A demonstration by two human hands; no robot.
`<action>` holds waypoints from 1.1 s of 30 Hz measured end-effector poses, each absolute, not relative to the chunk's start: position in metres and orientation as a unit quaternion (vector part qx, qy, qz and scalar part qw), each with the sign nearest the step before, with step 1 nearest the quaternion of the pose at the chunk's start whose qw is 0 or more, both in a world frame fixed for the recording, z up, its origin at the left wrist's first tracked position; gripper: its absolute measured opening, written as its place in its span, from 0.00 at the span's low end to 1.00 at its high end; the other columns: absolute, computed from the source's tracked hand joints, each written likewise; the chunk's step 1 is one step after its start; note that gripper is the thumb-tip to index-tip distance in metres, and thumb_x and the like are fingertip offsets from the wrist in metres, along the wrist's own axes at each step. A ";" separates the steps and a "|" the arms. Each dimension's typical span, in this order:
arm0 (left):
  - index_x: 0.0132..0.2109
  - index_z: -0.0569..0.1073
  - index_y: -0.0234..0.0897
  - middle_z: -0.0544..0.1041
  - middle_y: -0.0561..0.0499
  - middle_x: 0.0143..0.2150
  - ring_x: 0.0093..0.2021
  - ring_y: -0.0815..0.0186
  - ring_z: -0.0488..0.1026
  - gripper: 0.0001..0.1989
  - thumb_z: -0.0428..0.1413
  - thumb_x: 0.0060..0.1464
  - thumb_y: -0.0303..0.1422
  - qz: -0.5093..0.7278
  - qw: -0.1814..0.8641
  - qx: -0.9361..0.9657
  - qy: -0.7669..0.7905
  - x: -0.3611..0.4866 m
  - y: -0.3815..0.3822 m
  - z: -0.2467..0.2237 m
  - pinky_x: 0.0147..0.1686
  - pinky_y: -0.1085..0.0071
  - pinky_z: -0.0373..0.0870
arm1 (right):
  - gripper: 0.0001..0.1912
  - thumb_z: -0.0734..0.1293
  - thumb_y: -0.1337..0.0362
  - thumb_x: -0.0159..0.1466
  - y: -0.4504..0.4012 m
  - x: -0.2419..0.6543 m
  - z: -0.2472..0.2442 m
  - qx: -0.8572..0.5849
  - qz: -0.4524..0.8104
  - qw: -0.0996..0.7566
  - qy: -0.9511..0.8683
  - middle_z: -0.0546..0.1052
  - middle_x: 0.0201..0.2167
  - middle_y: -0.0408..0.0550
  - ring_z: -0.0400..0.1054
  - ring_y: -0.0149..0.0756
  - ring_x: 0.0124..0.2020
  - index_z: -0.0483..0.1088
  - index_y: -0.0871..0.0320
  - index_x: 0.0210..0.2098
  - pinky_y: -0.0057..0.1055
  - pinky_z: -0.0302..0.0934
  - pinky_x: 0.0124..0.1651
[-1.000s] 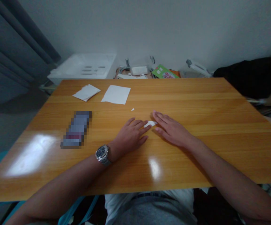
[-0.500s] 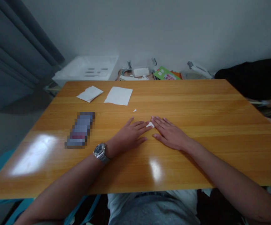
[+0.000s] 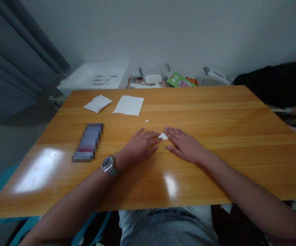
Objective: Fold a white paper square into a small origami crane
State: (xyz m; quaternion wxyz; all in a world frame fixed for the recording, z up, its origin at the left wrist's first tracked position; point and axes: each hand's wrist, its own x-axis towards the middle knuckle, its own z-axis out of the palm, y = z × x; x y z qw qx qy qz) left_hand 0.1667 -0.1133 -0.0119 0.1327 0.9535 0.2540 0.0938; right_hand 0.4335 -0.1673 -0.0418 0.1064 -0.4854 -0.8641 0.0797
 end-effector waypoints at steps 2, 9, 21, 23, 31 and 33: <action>0.62 0.74 0.45 0.73 0.48 0.65 0.64 0.57 0.70 0.17 0.51 0.71 0.37 0.112 0.131 0.951 0.255 0.170 -0.112 -0.014 0.69 0.47 0.53 | 0.34 0.55 0.48 0.76 -0.165 0.432 -0.040 -0.489 0.077 0.110 -0.862 0.56 0.74 0.57 0.51 0.47 0.75 0.53 0.60 0.75 0.50 0.49 0.75; 0.51 0.79 0.40 0.80 0.47 0.52 0.51 0.57 0.75 0.11 0.54 0.69 0.38 0.191 0.118 0.939 0.261 0.181 -0.102 -0.029 0.56 0.58 0.67 | 0.22 0.59 0.58 0.76 -0.156 0.427 -0.037 -0.503 0.040 0.158 -0.849 0.71 0.66 0.56 0.66 0.49 0.66 0.71 0.60 0.63 0.49 0.62 0.67; 0.52 0.78 0.36 0.75 0.45 0.49 0.49 0.58 0.73 0.12 0.61 0.63 0.35 0.227 0.154 0.904 0.328 0.186 -0.088 -0.037 0.54 0.61 0.71 | 0.13 0.68 0.62 0.71 -0.138 0.425 -0.034 -0.481 0.049 0.212 -0.849 0.79 0.55 0.59 0.73 0.52 0.54 0.80 0.59 0.51 0.52 0.69 0.57; 0.51 0.78 0.36 0.76 0.46 0.48 0.48 0.58 0.73 0.11 0.61 0.63 0.35 0.221 0.160 0.905 0.328 0.186 -0.083 -0.033 0.53 0.61 0.71 | 0.12 0.68 0.62 0.70 -0.132 0.424 -0.033 -0.476 0.068 0.215 -0.850 0.80 0.53 0.57 0.74 0.51 0.53 0.80 0.57 0.50 0.50 0.69 0.57; 0.47 0.79 0.37 0.76 0.45 0.46 0.47 0.58 0.73 0.08 0.61 0.63 0.33 0.221 0.188 0.889 0.354 0.187 -0.072 -0.029 0.51 0.60 0.72 | 0.11 0.68 0.65 0.70 -0.115 0.420 -0.041 -0.457 0.106 0.271 -0.840 0.82 0.49 0.53 0.75 0.47 0.51 0.77 0.55 0.51 0.47 0.70 0.54; 0.47 0.78 0.37 0.76 0.46 0.46 0.47 0.58 0.73 0.08 0.61 0.63 0.32 0.236 0.194 0.883 0.357 0.186 -0.073 -0.033 0.50 0.60 0.72 | 0.08 0.68 0.65 0.71 -0.115 0.419 -0.045 -0.440 0.106 0.291 -0.843 0.82 0.48 0.52 0.76 0.45 0.50 0.79 0.54 0.47 0.45 0.71 0.53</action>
